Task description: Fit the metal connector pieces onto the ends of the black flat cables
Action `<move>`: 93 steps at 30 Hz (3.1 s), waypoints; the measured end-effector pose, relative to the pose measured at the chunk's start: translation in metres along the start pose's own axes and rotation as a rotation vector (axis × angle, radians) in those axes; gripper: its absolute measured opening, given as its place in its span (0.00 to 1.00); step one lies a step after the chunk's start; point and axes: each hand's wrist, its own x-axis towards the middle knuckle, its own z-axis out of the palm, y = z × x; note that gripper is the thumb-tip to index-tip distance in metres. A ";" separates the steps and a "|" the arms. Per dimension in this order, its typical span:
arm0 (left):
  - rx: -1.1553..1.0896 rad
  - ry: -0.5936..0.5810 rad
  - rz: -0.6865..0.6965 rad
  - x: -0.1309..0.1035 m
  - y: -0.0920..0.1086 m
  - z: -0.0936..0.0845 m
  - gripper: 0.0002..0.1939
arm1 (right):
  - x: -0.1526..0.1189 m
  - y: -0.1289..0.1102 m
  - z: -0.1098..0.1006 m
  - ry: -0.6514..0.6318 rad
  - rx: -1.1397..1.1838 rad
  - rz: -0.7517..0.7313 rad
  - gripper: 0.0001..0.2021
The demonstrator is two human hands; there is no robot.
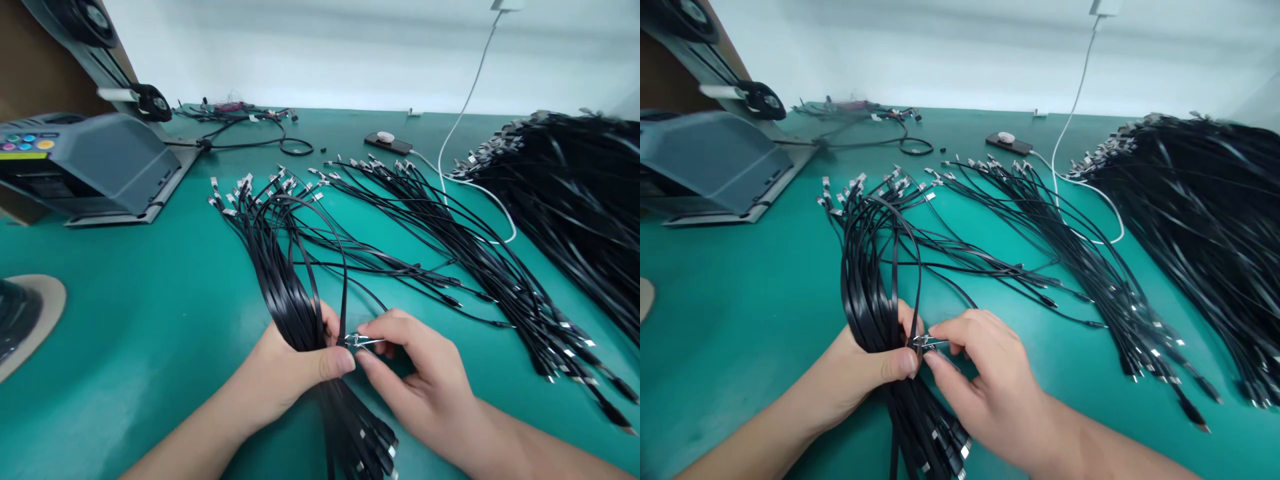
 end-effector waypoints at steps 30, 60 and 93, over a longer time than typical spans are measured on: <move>0.001 0.004 0.012 0.001 -0.002 -0.001 0.16 | 0.001 -0.001 0.000 0.002 -0.027 -0.004 0.09; -0.028 0.065 -0.013 -0.002 0.004 0.005 0.18 | 0.001 0.001 -0.002 -0.035 0.005 -0.034 0.09; 0.091 0.149 0.012 -0.002 -0.004 0.009 0.22 | 0.004 -0.004 -0.004 -0.226 0.384 -0.167 0.14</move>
